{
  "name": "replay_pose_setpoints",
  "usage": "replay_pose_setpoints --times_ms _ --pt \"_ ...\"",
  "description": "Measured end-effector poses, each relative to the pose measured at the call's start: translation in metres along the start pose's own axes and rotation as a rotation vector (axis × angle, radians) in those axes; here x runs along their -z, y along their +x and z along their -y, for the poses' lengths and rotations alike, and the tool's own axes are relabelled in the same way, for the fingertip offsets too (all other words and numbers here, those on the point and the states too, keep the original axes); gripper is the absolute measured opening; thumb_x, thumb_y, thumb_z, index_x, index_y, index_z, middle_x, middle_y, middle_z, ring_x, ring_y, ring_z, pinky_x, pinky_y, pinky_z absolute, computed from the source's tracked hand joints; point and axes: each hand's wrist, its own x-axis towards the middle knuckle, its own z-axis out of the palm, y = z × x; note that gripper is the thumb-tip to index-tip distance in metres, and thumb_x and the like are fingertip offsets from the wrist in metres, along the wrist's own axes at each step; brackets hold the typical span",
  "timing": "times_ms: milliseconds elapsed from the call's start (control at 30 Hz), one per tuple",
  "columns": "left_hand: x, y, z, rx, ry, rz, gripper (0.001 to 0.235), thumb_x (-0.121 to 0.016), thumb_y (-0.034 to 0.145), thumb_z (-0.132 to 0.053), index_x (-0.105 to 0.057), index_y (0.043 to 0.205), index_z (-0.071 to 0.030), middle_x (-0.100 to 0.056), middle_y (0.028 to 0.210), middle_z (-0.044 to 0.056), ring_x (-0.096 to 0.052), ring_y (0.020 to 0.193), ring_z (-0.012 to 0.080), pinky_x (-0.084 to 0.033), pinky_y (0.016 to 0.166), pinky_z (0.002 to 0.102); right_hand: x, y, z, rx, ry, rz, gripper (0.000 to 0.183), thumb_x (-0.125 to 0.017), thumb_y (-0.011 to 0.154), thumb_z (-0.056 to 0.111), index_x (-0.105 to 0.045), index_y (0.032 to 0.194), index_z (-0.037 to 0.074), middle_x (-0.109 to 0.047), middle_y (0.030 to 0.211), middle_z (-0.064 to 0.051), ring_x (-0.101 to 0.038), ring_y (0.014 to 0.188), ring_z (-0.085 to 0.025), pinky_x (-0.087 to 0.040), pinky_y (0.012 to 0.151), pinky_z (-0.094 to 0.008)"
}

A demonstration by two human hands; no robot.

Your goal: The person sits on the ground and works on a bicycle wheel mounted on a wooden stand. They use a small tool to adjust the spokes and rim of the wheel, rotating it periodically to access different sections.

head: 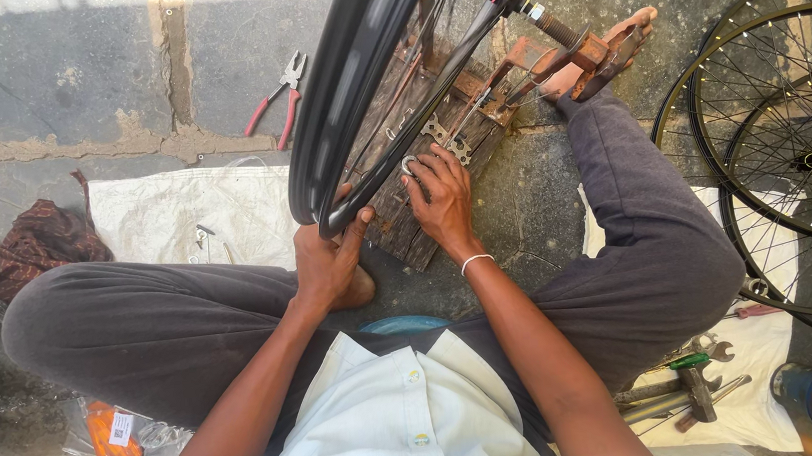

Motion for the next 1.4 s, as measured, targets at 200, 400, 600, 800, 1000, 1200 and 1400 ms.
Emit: replay_pose_setpoints --times_ms 200,400,600,800,1000,1200,1400 --pt "0.0 0.0 0.001 0.207 0.037 0.048 0.044 -0.074 0.095 -0.028 -0.068 0.129 -0.002 -0.076 0.084 0.015 -0.072 0.074 0.0221 -0.054 0.069 0.034 -0.001 0.0 -0.002 -0.013 0.005 0.013 0.028 -0.065 0.1 0.026 -0.075 0.116 0.005 -0.07 0.125 -0.012 -0.047 0.14 -0.031 -0.036 0.113 -0.051" --pt "0.012 0.002 -0.023 -0.101 -0.035 -0.069 0.03 -0.073 0.101 -0.022 -0.069 0.12 0.0 -0.073 0.103 0.013 -0.071 0.091 0.0205 -0.054 0.079 0.031 -0.003 -0.001 -0.004 0.002 -0.013 0.023 0.028 -0.065 0.101 0.026 -0.074 0.118 0.005 -0.069 0.126 -0.013 -0.048 0.139 -0.033 -0.036 0.113 -0.052" --pt "0.064 0.0 -0.07 -0.282 -0.164 -0.139 0.034 -0.061 0.105 -0.027 -0.064 0.122 0.003 -0.067 0.113 0.013 -0.065 0.106 0.0205 -0.052 0.093 0.032 0.048 -0.009 0.056 -0.001 0.264 0.098 0.024 -0.075 0.093 0.019 -0.072 0.115 0.007 -0.068 0.127 -0.014 -0.063 0.123 -0.03 -0.048 0.108 -0.047" --pt "0.061 0.003 -0.078 -0.154 -0.223 -0.09 0.033 -0.056 0.111 -0.026 -0.065 0.119 0.005 -0.068 0.112 0.013 -0.064 0.106 0.0195 -0.05 0.096 0.032 0.134 0.04 0.136 0.62 0.171 -0.061 0.034 -0.08 0.087 0.009 -0.07 0.12 0.009 -0.065 0.125 -0.011 -0.06 0.125 -0.032 -0.046 0.109 -0.05" --pt "0.055 0.041 -0.102 -0.243 -0.391 -0.107 0.044 -0.062 0.109 -0.04 -0.063 0.122 0.003 -0.063 0.109 0.006 -0.061 0.102 0.0128 -0.049 0.094 0.026 0.194 0.093 0.181 0.589 0.492 -0.003 0.043 -0.08 0.083 0.009 -0.062 0.121 0.002 -0.062 0.122 -0.014 -0.055 0.128 -0.033 -0.045 0.11 -0.049" --pt "0.058 0.076 -0.157 -0.245 -0.533 -0.084 0.043 -0.07 0.106 -0.036 -0.064 0.121 0.004 -0.063 0.113 0.005 -0.062 0.096 0.0101 -0.053 0.088 0.025 0.226 0.126 0.178 0.633 0.56 0.108 0.045 -0.08 0.09 0.006 -0.06 0.13 -0.002 -0.068 0.115 -0.015 -0.063 0.117 -0.03 -0.051 0.102 -0.043" --pt "0.061 0.083 -0.177 -0.208 -0.497 -0.124 0.037 -0.074 0.106 -0.028 -0.067 0.121 0.006 -0.067 0.106 0.006 -0.064 0.094 0.0102 -0.053 0.088 0.024 0.184 0.132 0.179 0.735 0.332 -0.439 0.035 -0.077 0.097 -0.004 -0.051 0.119 0.005 -0.067 0.116 -0.014 -0.067 0.115 -0.028 -0.059 0.086 -0.04"
